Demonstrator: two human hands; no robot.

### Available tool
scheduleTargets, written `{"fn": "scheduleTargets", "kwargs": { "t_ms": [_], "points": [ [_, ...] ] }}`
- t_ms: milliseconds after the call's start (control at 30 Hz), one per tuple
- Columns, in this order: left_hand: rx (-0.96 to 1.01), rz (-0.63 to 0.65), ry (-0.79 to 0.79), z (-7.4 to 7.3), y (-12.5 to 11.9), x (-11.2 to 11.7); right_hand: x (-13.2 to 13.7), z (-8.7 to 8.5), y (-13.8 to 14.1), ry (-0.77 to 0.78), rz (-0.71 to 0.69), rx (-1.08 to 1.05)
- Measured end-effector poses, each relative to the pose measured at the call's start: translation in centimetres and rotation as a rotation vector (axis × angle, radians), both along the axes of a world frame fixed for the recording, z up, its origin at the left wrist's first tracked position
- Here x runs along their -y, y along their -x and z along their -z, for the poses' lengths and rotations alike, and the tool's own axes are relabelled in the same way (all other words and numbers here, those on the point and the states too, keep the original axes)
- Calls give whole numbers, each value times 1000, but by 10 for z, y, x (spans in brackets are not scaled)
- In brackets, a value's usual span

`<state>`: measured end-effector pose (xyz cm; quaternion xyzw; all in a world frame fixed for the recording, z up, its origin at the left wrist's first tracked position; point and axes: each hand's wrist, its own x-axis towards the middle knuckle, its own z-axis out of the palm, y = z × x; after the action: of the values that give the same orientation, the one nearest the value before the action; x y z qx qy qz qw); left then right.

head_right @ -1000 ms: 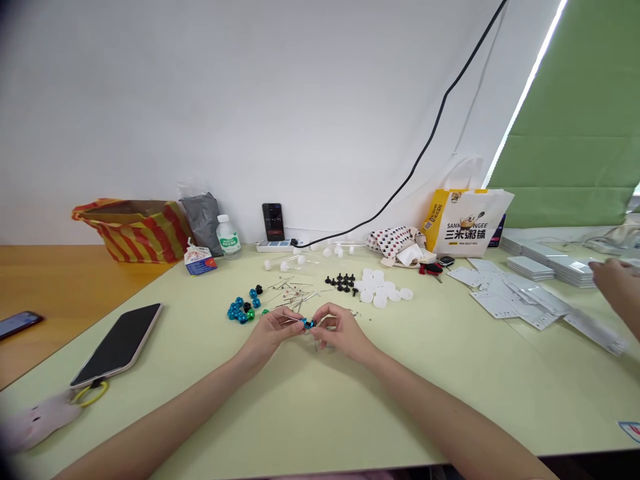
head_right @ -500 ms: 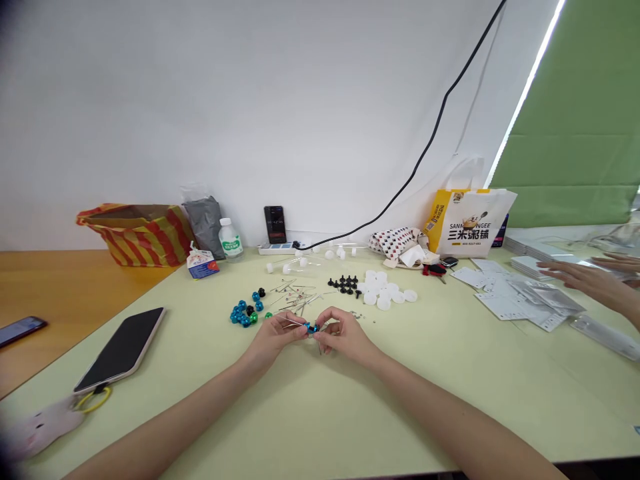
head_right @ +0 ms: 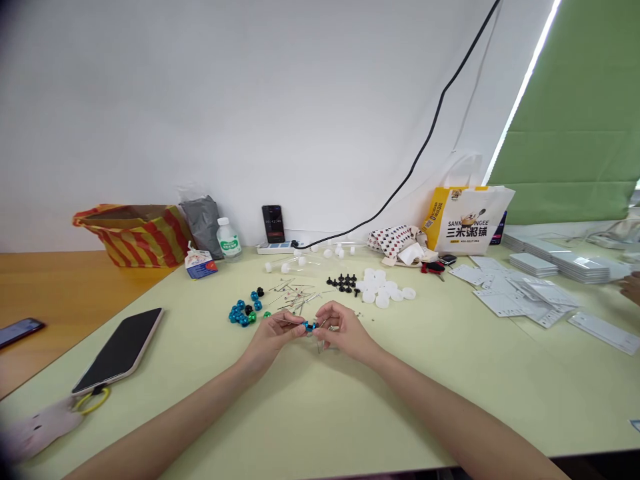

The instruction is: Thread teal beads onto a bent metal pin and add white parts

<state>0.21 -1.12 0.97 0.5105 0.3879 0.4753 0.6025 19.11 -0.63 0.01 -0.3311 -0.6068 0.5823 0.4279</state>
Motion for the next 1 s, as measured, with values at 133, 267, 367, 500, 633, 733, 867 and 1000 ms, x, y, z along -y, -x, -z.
{"fn": "scheduleTargets", "kwargs": {
  "t_ms": [133,267,367,500,633,733,867,1000],
  "points": [
    [-19,-11,-16,2,0,-1,0,-1,0,33,-9,6],
    [-46,20,-50,1,-1,-1,3,-3,1,41,-24,9],
    [-90,68,-103,-2,-2,1,5,-4,3,32,-42,-35],
    [-169,94,-171,-6,-4,3,7,-5,6,43,-63,-69],
    [-268,21,-226,-7,-4,2,14,-12,10,-62,48,39],
    [-388,-20,-306,-6,-3,0,21,-19,12,-181,108,126],
    [-486,51,-338,-4,-5,-2,23,-21,13,-214,78,101],
    [-618,49,-395,-8,-11,-2,19,-19,12,-161,112,42]
  ]
}}
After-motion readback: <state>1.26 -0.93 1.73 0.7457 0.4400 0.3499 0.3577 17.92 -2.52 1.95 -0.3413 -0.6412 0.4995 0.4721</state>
